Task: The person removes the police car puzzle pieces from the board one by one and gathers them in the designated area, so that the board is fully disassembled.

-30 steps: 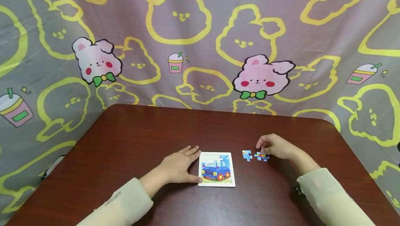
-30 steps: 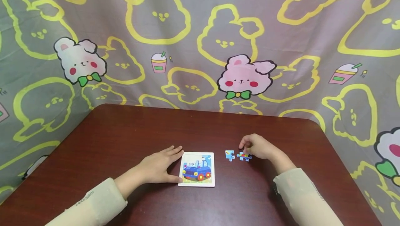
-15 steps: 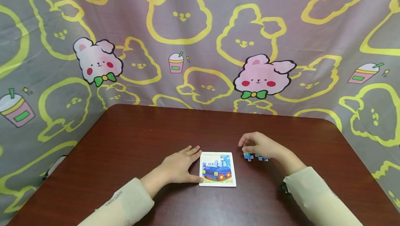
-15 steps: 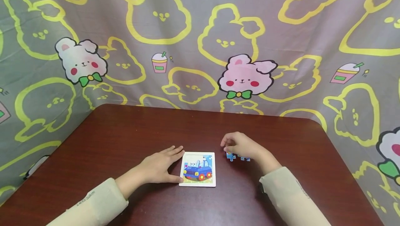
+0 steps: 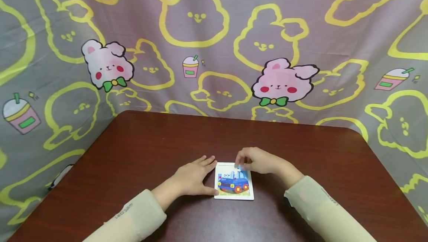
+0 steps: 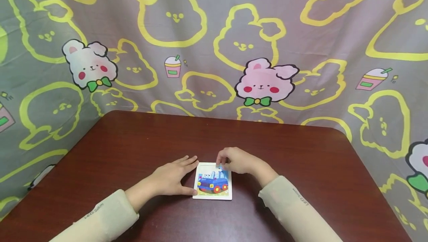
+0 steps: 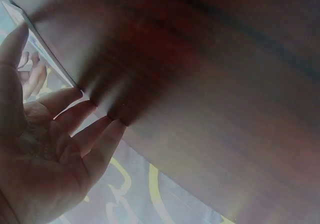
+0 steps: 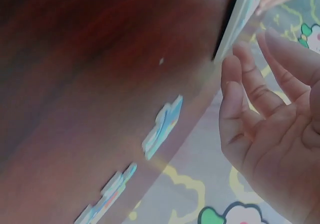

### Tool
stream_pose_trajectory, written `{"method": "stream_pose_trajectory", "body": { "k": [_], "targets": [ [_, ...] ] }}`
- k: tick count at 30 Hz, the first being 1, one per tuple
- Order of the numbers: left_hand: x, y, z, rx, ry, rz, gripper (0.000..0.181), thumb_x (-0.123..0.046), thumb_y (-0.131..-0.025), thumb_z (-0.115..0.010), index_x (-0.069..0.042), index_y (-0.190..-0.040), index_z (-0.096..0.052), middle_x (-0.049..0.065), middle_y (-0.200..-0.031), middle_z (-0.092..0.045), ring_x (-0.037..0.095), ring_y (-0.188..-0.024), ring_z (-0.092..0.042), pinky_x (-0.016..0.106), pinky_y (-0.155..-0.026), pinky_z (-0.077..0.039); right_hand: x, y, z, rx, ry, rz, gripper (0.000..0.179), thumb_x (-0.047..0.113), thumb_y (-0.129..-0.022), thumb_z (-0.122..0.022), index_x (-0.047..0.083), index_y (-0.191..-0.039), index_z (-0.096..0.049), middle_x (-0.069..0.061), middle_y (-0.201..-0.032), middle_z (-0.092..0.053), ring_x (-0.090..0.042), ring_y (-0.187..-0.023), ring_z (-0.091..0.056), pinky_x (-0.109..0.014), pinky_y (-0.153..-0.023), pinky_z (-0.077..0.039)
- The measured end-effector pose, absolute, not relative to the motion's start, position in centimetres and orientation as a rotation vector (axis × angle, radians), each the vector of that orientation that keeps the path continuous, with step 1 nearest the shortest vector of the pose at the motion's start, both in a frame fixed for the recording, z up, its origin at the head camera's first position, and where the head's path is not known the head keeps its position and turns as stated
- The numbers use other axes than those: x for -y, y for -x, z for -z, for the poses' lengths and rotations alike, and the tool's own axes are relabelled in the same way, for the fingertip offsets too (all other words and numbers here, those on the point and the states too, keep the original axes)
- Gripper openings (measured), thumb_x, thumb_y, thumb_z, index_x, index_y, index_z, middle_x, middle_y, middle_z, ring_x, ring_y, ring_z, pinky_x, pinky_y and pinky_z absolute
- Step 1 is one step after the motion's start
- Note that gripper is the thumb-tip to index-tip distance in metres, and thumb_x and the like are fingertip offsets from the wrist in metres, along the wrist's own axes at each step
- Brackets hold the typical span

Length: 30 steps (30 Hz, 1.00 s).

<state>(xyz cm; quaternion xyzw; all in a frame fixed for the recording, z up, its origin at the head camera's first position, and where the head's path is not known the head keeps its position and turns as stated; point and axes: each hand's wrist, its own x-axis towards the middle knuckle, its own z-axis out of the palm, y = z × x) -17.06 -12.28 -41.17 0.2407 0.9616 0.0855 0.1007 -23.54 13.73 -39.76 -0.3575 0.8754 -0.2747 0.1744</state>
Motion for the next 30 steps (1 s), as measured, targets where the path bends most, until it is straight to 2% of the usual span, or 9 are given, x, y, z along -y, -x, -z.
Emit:
{"method": "stream_pose_trajectory", "body": {
  "k": [5,10,20,30],
  "targets": [
    [12.2,17.09,41.21,-2.835,-0.709,-0.25,0.098,-0.07,-0.077,-0.07,-0.013,-0.152,-0.042,0.003,-0.161,-0.035,0.028,-0.15,-0.033,0.049,-0.112,-0.041,-13.16,23.25,39.94,-2.473,1.026,0.708,0.017,0.004,-0.088,-0.072,0.017,-0.099,-0.072,-0.003,-0.099,-0.059,-0.013,-0.08,-0.053,-0.026,-0.073,-0.048],
    [12.33,16.99,41.14,-2.832,-0.703,-0.259,0.098,-0.069,-0.077,-0.071,-0.013,-0.152,-0.042,0.004,-0.161,-0.035,0.028,-0.15,-0.033,0.049,-0.111,-0.042,-12.91,23.1,39.91,-2.448,1.036,0.669,0.019,0.003,-0.086,-0.074,0.019,-0.098,-0.073,-0.003,-0.103,-0.055,-0.015,-0.083,-0.052,-0.027,-0.075,-0.047],
    [12.4,16.99,41.31,-2.836,-0.711,-0.262,0.098,-0.069,-0.077,-0.07,-0.014,-0.152,-0.042,0.004,-0.161,-0.035,0.028,-0.15,-0.033,0.049,-0.111,-0.042,-12.94,22.94,40.11,-2.446,1.058,0.624,0.02,0.005,-0.083,-0.078,0.02,-0.093,-0.069,0.001,-0.102,-0.053,-0.016,-0.09,-0.051,-0.028,-0.078,-0.046],
    [12.38,17.12,41.39,-2.836,-0.708,-0.247,0.098,-0.069,-0.077,-0.07,-0.014,-0.153,-0.041,0.003,-0.162,-0.034,0.027,-0.15,-0.032,0.049,-0.11,-0.043,-12.87,23.02,40.17,-2.441,1.054,0.628,0.023,0.004,-0.082,-0.078,0.021,-0.092,-0.067,0.001,-0.102,-0.053,-0.017,-0.095,-0.052,-0.033,-0.084,-0.051]
  ]
}}
